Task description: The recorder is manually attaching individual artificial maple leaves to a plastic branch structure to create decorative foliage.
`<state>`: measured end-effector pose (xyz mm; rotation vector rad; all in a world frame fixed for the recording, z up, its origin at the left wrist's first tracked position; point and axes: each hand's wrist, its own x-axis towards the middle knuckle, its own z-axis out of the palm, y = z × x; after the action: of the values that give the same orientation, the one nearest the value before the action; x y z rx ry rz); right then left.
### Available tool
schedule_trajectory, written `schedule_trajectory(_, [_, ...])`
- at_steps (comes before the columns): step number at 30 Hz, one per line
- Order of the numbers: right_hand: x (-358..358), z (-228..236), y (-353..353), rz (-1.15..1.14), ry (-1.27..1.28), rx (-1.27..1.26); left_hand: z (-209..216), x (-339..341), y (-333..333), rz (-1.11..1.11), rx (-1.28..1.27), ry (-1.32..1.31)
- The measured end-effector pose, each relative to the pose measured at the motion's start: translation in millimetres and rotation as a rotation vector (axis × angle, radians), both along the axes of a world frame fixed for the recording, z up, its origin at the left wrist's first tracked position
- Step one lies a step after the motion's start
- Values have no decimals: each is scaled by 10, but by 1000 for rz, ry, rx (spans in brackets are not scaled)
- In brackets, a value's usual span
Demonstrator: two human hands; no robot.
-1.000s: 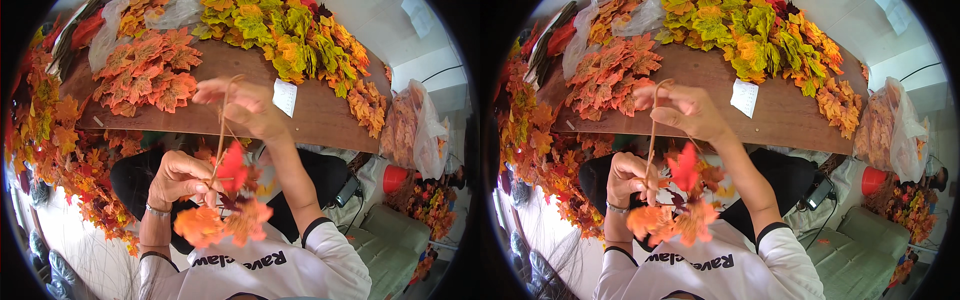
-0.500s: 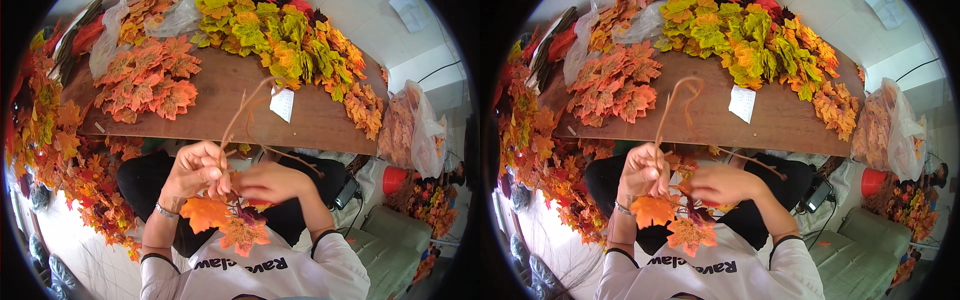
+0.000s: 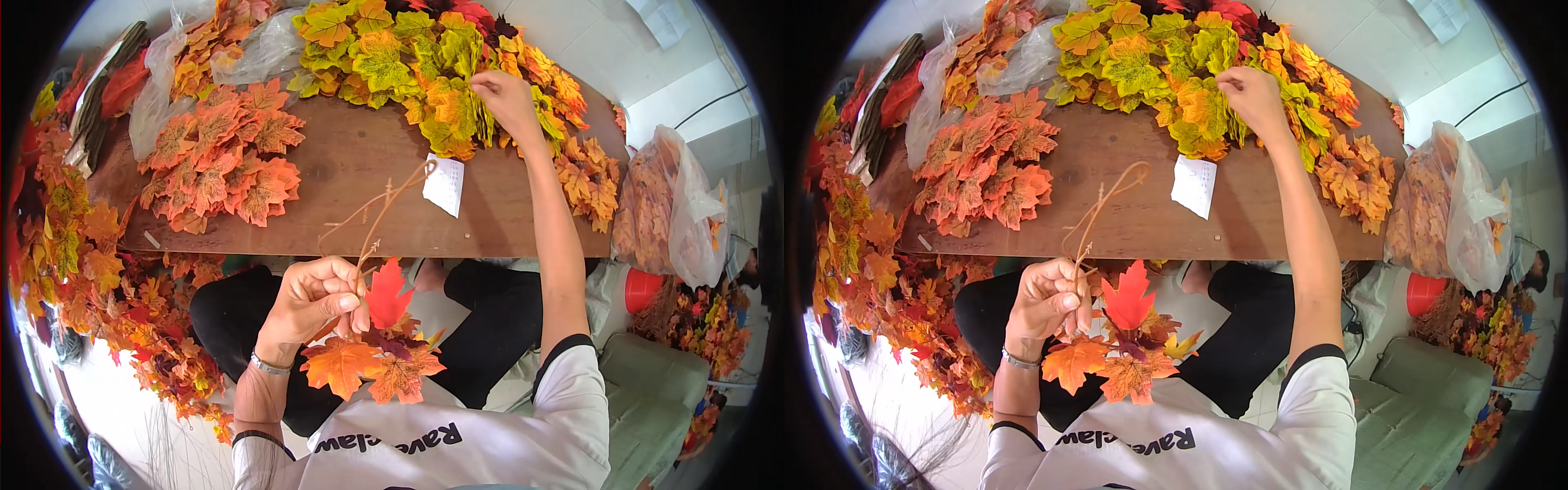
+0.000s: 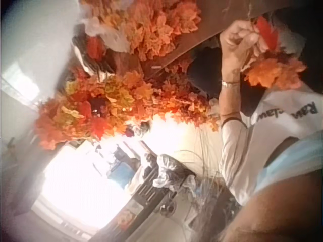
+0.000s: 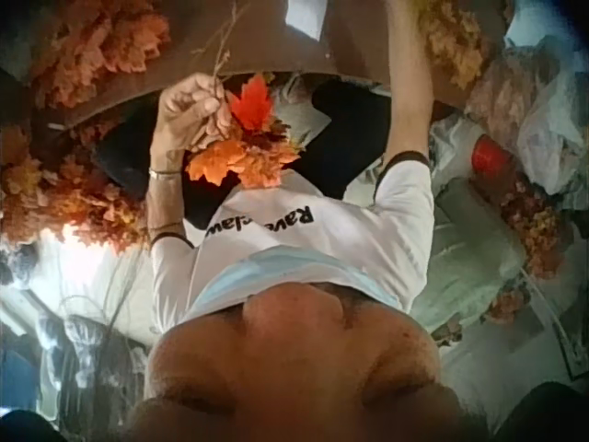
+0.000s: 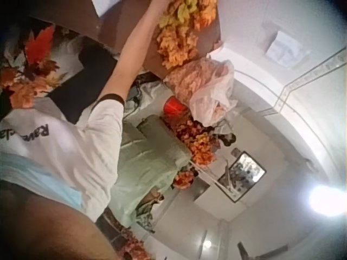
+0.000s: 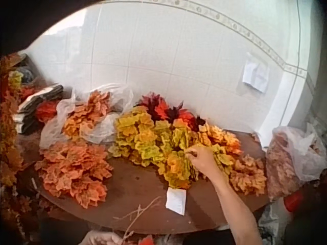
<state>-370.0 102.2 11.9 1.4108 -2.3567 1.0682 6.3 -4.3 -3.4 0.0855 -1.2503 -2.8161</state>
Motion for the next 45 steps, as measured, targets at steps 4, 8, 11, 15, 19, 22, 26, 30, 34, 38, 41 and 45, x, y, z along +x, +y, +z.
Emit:
schedule_trajectory(4, [-60,20,-325,-99,246,449,-3,-2,-29,17,0,-8])
schedule_trajectory(8, [-271,-132,-402,-122,440,641,23,10,-61,7,-70,-20])
schedule_trajectory(11, [-354,-208,-403,-112,593,695,29,31,-56,21,-66,-20])
schedule_trajectory(15, [-202,68,-334,-75,589,328,41,43,-55,51,-73,-40])
schedule_trajectory(19, [-170,177,-293,-99,482,136,3,14,-38,67,-83,-17])
schedule_trajectory(22, [-274,235,-281,-213,409,350,0,5,-6,72,-89,1])
schedule_trajectory(26, [-413,381,-342,-98,564,305,-7,-18,-3,56,-86,0])
schedule_trajectory(30, [-268,985,-652,11,485,458,-19,-9,11,72,-91,-7])
schedule_trajectory(34, [-250,1204,-967,17,509,616,-18,-11,16,105,-110,-30])
schedule_trajectory(38, [-363,682,-1144,180,727,1072,-5,13,-20,62,-107,-14])
schedule_trajectory(41, [-605,458,-1041,254,504,543,-2,45,-36,72,-97,0])
schedule_trajectory(45, [-716,463,-805,95,277,353,24,58,-85,62,-103,6])
